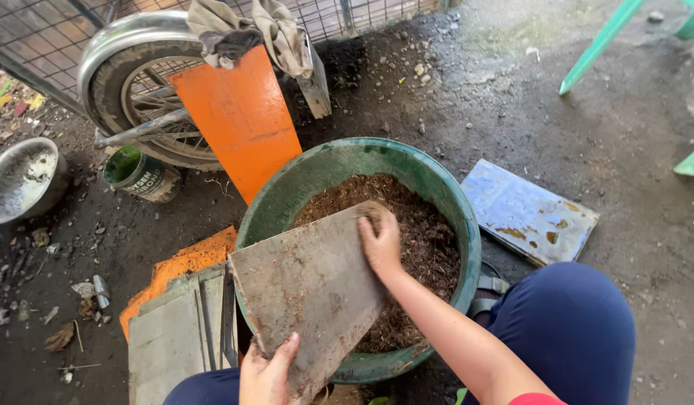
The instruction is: The person scrubs rectangular tiles with a handful of dark soil or compost inside a green basin. They repeatedly rub the soil onto the tile surfaces, flip the tiles over, and continue scrubbing both sides before placing them back into the basin.
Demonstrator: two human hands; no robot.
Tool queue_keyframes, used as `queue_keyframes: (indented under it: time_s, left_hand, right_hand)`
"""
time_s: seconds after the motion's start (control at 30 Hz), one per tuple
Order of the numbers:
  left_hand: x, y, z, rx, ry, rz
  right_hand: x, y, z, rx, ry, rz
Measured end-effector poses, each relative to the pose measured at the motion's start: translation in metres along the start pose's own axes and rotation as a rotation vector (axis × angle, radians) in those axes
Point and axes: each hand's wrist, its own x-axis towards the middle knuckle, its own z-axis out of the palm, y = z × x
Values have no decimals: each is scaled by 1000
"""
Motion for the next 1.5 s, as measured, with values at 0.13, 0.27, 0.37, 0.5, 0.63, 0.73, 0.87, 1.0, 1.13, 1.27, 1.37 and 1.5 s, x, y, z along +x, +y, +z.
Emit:
queue_keyframes:
  time_s: [0.13, 0.27, 0.37, 0.5, 0.63, 0.73, 0.87, 1.0, 1.13, 1.27, 1.37, 1.5]
  left_hand:
    - [0, -16, 17, 52, -55, 97]
    - [-5, -17, 24, -27, 64, 56]
    - [-27, -8, 14, -92, 97, 129]
    - [-41, 23, 15, -143, 25, 418]
    - [-46, 48, 26, -219, 112, 367]
    - [-34, 45, 45, -192, 136, 446]
    - [7, 34, 66, -80, 131, 534]
    - [34, 30, 76, -172, 139, 519]
    - [19, 25, 77, -207, 115, 408]
    - [-7, 29, 54, -155, 148, 246]
    - [-5, 32, 40, -35, 80, 357]
    - [14, 19, 31, 97, 87, 286]
  right_hand:
    - [-39, -53, 17, 272, -147, -55]
    - [-25, -51, 11, 303, -102, 60]
    - [2, -7, 0, 182, 19, 85]
    - [3, 49, 2, 200, 83, 167]
    - [-12, 56, 13, 130, -19, 196]
    - [-31, 31, 30, 192, -85, 185]
    - [-79, -9, 53, 289, -170, 96]
    - [-101, -32, 58, 231, -194, 87]
    - [-67, -20, 43, 406, -152, 465]
    - [-17, 30, 21, 446, -42, 558]
    - [4, 73, 8, 112, 24, 521]
    - [-17, 82, 24, 98, -39, 400]
